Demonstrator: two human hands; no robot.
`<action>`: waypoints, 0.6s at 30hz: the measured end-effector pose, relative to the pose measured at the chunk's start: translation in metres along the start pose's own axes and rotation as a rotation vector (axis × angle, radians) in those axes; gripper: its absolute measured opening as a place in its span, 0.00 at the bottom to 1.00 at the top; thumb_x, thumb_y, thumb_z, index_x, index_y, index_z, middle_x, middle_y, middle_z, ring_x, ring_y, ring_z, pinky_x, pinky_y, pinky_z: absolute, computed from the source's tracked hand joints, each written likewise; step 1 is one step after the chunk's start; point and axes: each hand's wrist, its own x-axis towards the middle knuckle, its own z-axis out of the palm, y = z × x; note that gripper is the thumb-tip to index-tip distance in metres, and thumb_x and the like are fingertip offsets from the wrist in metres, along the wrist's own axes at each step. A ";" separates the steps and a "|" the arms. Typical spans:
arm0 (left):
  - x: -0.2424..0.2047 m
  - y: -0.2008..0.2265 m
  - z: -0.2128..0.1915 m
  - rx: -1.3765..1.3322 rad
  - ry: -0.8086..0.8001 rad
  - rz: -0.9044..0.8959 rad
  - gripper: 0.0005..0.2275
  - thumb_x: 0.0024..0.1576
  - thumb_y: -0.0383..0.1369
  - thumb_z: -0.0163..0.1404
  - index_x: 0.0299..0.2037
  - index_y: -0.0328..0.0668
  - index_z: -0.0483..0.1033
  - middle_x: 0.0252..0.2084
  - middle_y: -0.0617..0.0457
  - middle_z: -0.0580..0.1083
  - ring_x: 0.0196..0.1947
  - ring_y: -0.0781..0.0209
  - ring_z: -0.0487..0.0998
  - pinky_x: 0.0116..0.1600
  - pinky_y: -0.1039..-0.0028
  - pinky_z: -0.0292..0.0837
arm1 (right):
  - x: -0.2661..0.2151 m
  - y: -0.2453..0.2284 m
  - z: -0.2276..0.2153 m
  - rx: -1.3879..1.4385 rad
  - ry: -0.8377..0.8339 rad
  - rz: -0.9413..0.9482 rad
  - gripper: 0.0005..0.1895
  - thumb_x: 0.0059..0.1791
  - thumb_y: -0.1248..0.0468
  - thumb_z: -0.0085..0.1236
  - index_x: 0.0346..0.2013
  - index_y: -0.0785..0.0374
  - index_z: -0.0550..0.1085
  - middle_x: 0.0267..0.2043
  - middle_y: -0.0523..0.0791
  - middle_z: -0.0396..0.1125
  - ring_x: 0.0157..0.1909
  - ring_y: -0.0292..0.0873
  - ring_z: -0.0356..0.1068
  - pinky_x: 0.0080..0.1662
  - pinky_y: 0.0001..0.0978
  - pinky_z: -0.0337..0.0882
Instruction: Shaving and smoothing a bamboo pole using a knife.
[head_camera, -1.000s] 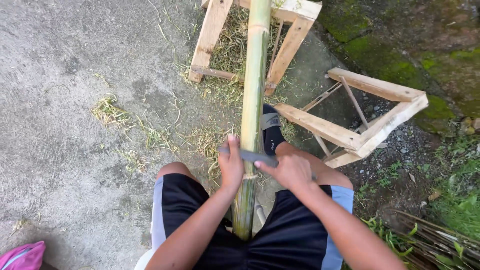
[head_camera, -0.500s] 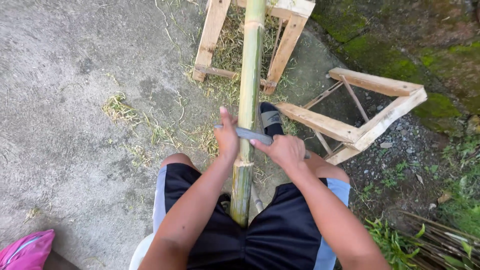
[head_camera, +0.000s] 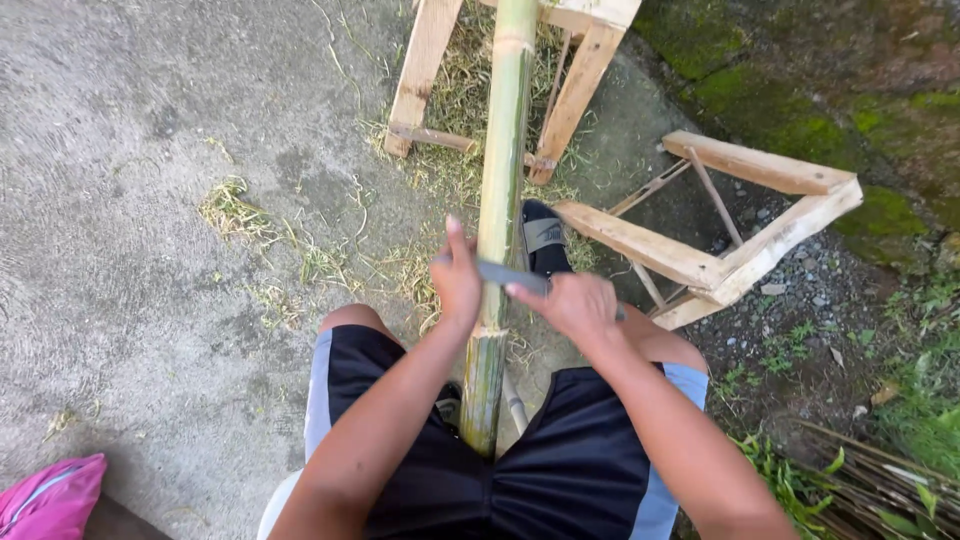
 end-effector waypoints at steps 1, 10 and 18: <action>-0.008 -0.011 -0.006 -0.010 -0.003 -0.010 0.40 0.59 0.64 0.39 0.42 0.19 0.80 0.37 0.36 0.81 0.38 0.55 0.82 0.46 0.66 0.76 | -0.012 0.000 0.008 0.015 0.061 -0.032 0.51 0.38 0.18 0.44 0.18 0.68 0.79 0.20 0.56 0.69 0.24 0.59 0.73 0.32 0.50 0.72; 0.088 0.066 0.070 0.074 0.076 0.090 0.35 0.59 0.63 0.39 0.20 0.33 0.73 0.17 0.51 0.68 0.20 0.60 0.68 0.29 0.61 0.66 | 0.094 0.006 -0.022 -0.035 0.162 0.055 0.50 0.41 0.18 0.41 0.17 0.65 0.77 0.16 0.52 0.66 0.22 0.54 0.71 0.29 0.48 0.69; 0.004 0.003 0.008 0.105 -0.015 0.094 0.33 0.61 0.60 0.39 0.37 0.29 0.80 0.28 0.46 0.75 0.30 0.61 0.74 0.35 0.67 0.70 | 0.018 0.010 0.003 -0.039 -0.068 -0.026 0.51 0.37 0.16 0.37 0.18 0.62 0.78 0.13 0.50 0.65 0.19 0.50 0.71 0.26 0.43 0.68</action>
